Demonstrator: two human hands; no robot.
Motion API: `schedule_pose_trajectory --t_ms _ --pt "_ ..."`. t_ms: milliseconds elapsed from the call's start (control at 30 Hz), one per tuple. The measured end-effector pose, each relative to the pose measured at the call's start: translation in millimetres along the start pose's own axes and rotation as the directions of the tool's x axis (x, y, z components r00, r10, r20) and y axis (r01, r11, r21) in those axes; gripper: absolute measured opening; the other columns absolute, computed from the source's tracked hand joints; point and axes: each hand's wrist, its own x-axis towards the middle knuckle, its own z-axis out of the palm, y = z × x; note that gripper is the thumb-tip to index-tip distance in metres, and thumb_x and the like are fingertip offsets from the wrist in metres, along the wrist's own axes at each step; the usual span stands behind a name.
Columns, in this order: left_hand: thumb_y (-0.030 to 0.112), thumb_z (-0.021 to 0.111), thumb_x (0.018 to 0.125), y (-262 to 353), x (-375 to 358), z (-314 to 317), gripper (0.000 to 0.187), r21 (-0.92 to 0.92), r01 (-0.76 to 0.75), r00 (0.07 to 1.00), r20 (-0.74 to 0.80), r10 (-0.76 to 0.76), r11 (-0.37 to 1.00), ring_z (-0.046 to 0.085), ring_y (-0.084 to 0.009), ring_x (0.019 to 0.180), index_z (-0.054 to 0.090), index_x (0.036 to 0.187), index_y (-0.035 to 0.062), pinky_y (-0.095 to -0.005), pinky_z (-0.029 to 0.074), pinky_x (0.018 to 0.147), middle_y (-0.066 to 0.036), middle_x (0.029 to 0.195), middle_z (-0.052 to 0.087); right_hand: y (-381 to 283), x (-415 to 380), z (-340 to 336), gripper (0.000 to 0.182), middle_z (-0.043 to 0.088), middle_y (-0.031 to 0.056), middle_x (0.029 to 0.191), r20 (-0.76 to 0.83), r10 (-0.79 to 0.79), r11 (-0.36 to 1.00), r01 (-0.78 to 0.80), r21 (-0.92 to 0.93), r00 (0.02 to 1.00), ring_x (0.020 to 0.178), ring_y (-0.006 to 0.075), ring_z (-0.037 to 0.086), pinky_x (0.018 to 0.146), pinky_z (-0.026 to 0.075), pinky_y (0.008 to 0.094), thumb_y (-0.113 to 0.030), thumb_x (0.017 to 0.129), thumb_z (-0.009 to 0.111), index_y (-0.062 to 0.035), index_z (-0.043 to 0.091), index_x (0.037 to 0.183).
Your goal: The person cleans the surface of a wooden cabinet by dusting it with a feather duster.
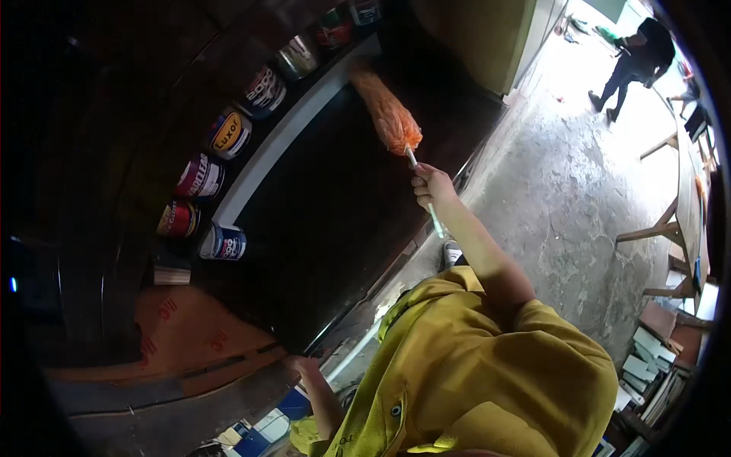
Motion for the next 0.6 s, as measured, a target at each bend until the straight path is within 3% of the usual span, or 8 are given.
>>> schedule_pose_trajectory --t_ms 67,167,200,233,267,400,467,600 --pt "0.081 0.034 0.075 5.9 -7.7 1.1 0.091 -0.065 0.124 0.992 0.004 -0.124 0.99 0.039 -0.0308 0.13 0.048 0.135 0.0139 -0.047 0.03 0.108 -0.005 0.141 0.047 7.6 3.3 8.6 0.012 0.038 -0.0069 0.063 -0.109 -0.149 0.986 0.156 0.058 0.983 0.043 0.0021 0.026 0.037 0.017 0.0193 -0.02 0.101 0.043 -0.015 0.054 0.105" --pt "0.088 0.038 0.068 15.5 -19.1 0.6 0.097 -0.127 0.244 0.97 0.012 -0.244 0.961 0.042 -0.0339 0.128 0.051 0.133 0.017 -0.0498 0.03 0.108 -0.006 0.137 0.053 8.2 -39.6 40.7 0.014 0.038 -0.0067 0.062 -0.121 -0.111 0.98 0.128 0.152 0.986 0.044 0.0031 0.028 0.038 0.019 0.0197 -0.02 0.1 0.046 -0.0174 0.055 0.11" --pt "0.083 0.043 0.071 15.6 -20.9 -1.2 0.089 0.398 -0.139 0.99 0.064 0.123 0.907 0.049 -0.032 0.113 0.055 0.127 0.0148 -0.049 0.037 0.094 -0.006 0.127 0.057 4.9 -41.1 43.4 0.015 0.039 -0.0062 0.063 -0.1 -0.068 0.989 0.08 0.123 0.993 0.044 0.0031 0.029 0.038 0.019 0.0197 -0.02 0.1 0.047 -0.0173 0.056 0.111" --pt "0.079 0.048 0.074 13.1 -18.1 0.6 0.082 0.748 -0.468 0.868 0.291 0.402 0.47 0.056 -0.0301 0.098 0.058 0.121 0.0127 -0.0482 0.044 0.08 -0.005 0.118 0.062 -1.0 -39.2 45.1 0.016 0.041 -0.0057 0.063 -0.077 -0.028 0.995 0.035 0.092 0.997 0.044 0.0031 0.029 0.038 0.02 0.0196 -0.02 0.1 0.048 -0.0172 0.057 0.112" --pt "0.074 0.052 0.077 12.5 -19.7 5.0 0.075 0.785 -0.597 0.656 0.596 0.463 -0.166 0.062 -0.0282 0.083 0.062 0.115 0.0105 -0.0474 0.051 0.065 -0.005 0.109 0.067 -8.1 -24.6 40.3 0.016 0.043 -0.0047 0.065 -0.048 -0.042 0.998 0.044 0.044 0.998 0.044 0.0035 0.031 0.038 0.021 0.0197 -0.019 0.099 0.049 -0.0159 0.059 0.111" --pt "0.075 0.05 0.077 38.9 -19.5 19.1 0.077 0.791 -0.612 0.708 0.53 0.467 0.03 0.06 -0.029 0.088 0.06 0.118 0.0106 -0.0489 0.048 0.069 -0.006 0.111 0.065 -19.0 61.1 14.8 0.024 0.048 -0.0029 0.067 -0.052 -0.07 0.997 0.072 0.028 0.996 0.046 0.0043 0.035 0.039 0.025 0.0205 -0.013 0.096 0.051 -0.0092 0.06 0.118" --pt "0.075 0.048 0.077 46.1 -21.0 30.7 0.078 0.775 -0.61 0.737 0.477 0.478 0.166 0.059 -0.0296 0.092 0.059 0.12 0.0106 -0.0498 0.047 0.072 -0.007 0.113 0.064 -28.0 70.3 15.1 0.031 0.052 -0.0016 0.069 -0.23 -0.268 0.961 0.242 -0.137 0.936 0.047 0.005 0.037 0.04 0.029 0.0211 -0.011 0.095 0.051 -0.008 0.059 0.125" --pt "0.076 0.045 0.078 57.0 -16.3 47.7 0.08 0.704 -0.547 0.822 0.35 0.449 0.454 0.056 -0.0307 0.098 0.056 0.123 0.0107 -0.0517 0.044 0.077 -0.008 0.117 0.063 12.7 21.4 -2.3 0.044 0.055 -0.0041 0.074 -0.164 -0.491 0.846 0.423 -0.324 0.856 0.055 0.0039 0.045 0.049 0.037 0.0202 -0.011 0.094 0.053 -0.0102 0.051 0.138"
